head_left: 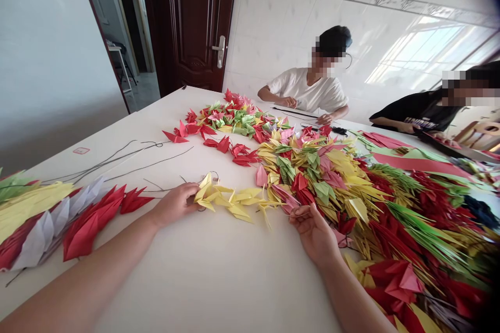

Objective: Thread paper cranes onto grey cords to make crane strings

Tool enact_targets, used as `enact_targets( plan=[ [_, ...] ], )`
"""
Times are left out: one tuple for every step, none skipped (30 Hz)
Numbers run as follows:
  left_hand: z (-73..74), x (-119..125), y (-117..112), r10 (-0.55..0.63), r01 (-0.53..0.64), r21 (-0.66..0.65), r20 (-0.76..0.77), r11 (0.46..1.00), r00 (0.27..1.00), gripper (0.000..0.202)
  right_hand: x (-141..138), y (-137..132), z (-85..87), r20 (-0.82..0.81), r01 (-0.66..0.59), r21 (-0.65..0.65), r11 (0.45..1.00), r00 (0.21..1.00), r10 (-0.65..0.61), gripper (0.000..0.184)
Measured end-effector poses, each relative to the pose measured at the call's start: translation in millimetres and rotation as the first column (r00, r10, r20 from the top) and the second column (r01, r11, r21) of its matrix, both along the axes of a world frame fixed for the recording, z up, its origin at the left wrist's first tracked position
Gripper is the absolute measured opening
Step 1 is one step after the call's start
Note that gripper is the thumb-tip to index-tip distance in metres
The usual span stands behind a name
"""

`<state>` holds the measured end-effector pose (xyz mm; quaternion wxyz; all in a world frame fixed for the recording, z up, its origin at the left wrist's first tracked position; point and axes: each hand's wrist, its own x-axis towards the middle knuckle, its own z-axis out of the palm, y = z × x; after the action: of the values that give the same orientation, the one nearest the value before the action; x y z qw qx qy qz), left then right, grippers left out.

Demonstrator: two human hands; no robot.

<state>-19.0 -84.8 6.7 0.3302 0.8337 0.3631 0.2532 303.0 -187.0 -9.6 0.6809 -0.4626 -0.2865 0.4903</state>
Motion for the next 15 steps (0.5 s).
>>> enact_targets(
  plan=[
    [1.1,0.4,0.0,0.007,-0.007,-0.012,-0.003,1.0,1.0,0.025,-0.2,0.0,-0.1,0.003,-0.001,0.001,1.0,1.0,0.001,0.034],
    [1.6,0.6,0.1,0.019,-0.019,-0.023,-0.001,1.0,1.0,0.026,-0.3,0.1,-0.4,0.006,-0.002,0.003,1.0,1.0,0.002,0.034],
    [1.8,0.5,0.3,0.036,-0.036,-0.031,0.005,0.999,0.999,0.026,-0.3,0.2,-0.7,0.009,0.0,0.004,1.0,1.0,0.0,0.034],
    [1.5,0.3,0.5,0.054,-0.053,-0.035,0.008,0.998,0.999,0.027,-0.2,0.3,-1.1,0.01,0.002,0.006,1.0,1.0,-0.002,0.034],
    [0.9,-0.1,0.9,0.07,-0.07,-0.036,0.009,0.997,0.998,0.027,-0.1,0.4,-1.4,0.011,0.005,0.007,1.0,1.0,-0.005,0.034],
    [0.2,-0.6,1.3,0.087,-0.087,-0.031,0.008,0.996,0.996,0.028,0.0,0.5,-1.7,0.009,0.008,0.007,1.0,1.0,-0.008,0.033],
    [-0.7,-1.2,1.7,0.103,-0.103,-0.023,0.005,0.994,0.995,0.028,0.2,0.5,-1.8,0.006,0.012,0.006,1.0,1.0,-0.013,0.033],
    [-1.7,-1.7,2.2,0.119,-0.119,-0.011,0.001,0.993,0.993,0.029,0.5,0.6,-1.7,0.002,0.017,0.004,1.0,1.0,-0.017,0.033],
    [-2.7,-2.1,2.7,0.136,-0.136,0.002,-0.001,0.991,0.991,0.029,0.7,0.7,-1.5,-0.003,0.019,-0.001,1.0,1.0,-0.019,0.032],
    [-3.6,-2.4,3.1,0.154,-0.154,0.016,-0.003,0.988,0.988,0.029,1.0,0.7,-1.1,-0.01,0.019,-0.006,1.0,1.0,-0.019,0.032],
    [-4.3,-2.7,3.4,0.17,-0.17,0.029,-0.006,0.985,0.985,0.029,1.3,0.6,-0.6,-0.017,0.018,-0.009,1.0,1.0,-0.018,0.033],
    [-4.8,-2.8,3.6,0.182,-0.182,0.038,-0.01,0.983,0.983,0.029,1.5,0.6,-0.2,-0.026,0.017,-0.011,1.0,1.0,-0.017,0.033],
    [-5.1,-2.7,3.7,0.189,-0.188,0.043,-0.018,0.981,0.982,0.029,1.8,0.5,0.3,-0.034,0.017,-0.011,1.0,0.999,-0.018,0.033],
    [-5.0,-2.7,3.7,0.191,-0.19,0.045,-0.025,0.981,0.981,0.029,2.0,0.4,0.6,-0.043,0.019,-0.007,1.0,0.999,-0.019,0.032],
    [-4.7,-2.5,3.5,0.193,-0.191,0.046,-0.032,0.981,0.981,0.029,2.2,0.2,0.9,-0.05,0.021,-0.001,1.0,0.999,-0.021,0.032]
  ],
)
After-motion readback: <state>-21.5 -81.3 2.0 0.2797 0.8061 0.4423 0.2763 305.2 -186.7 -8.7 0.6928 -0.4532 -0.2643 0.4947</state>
